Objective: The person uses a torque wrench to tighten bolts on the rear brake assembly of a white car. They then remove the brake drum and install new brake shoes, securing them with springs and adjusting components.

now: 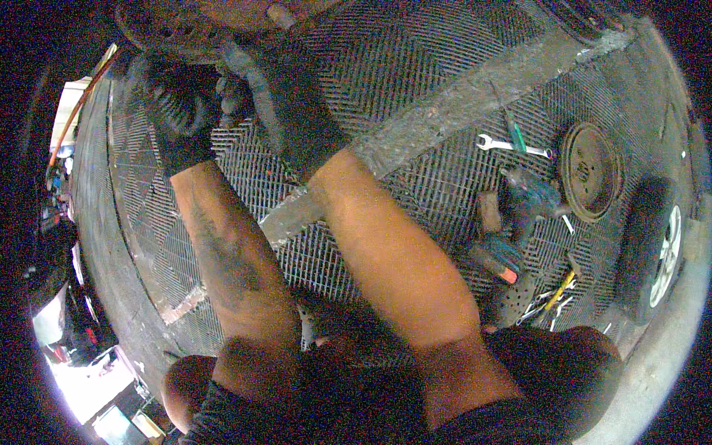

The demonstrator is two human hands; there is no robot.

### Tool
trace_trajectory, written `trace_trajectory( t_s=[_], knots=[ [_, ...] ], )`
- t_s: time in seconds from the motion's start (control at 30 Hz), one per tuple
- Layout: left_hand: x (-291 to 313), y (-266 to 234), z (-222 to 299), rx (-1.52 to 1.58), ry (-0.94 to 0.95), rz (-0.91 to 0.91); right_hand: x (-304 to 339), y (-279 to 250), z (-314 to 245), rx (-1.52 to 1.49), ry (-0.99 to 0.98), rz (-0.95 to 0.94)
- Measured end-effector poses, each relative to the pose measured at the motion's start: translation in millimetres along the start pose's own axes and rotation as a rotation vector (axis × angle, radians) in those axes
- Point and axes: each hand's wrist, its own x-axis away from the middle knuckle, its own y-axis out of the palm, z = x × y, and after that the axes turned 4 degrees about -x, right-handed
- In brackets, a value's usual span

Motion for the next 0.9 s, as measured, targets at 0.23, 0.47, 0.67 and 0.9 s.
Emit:
trace_trajectory(
  t_s=[0.23,0.47,0.67,0.9],
  knots=[
    [-5.3,-4.2,-7.3,0.023,0.056,0.023,-6.7,-17.4,17.8,-0.857,0.634,0.004],
    [-14.8,-9.5,-13.2,-0.026,0.008,0.014,-6.8,-14.3,18.2,-0.569,0.441,-0.099],
    [-31.4,-30.4,5.8,-0.082,-0.090,-0.046,-8.1,-12.9,13.5,-0.530,0.435,-0.083],
    [-30.7,-33.2,15.3,-0.071,-0.128,-0.044,-8.0,-12.0,13.2,-0.644,0.450,-0.045]
  ],
)
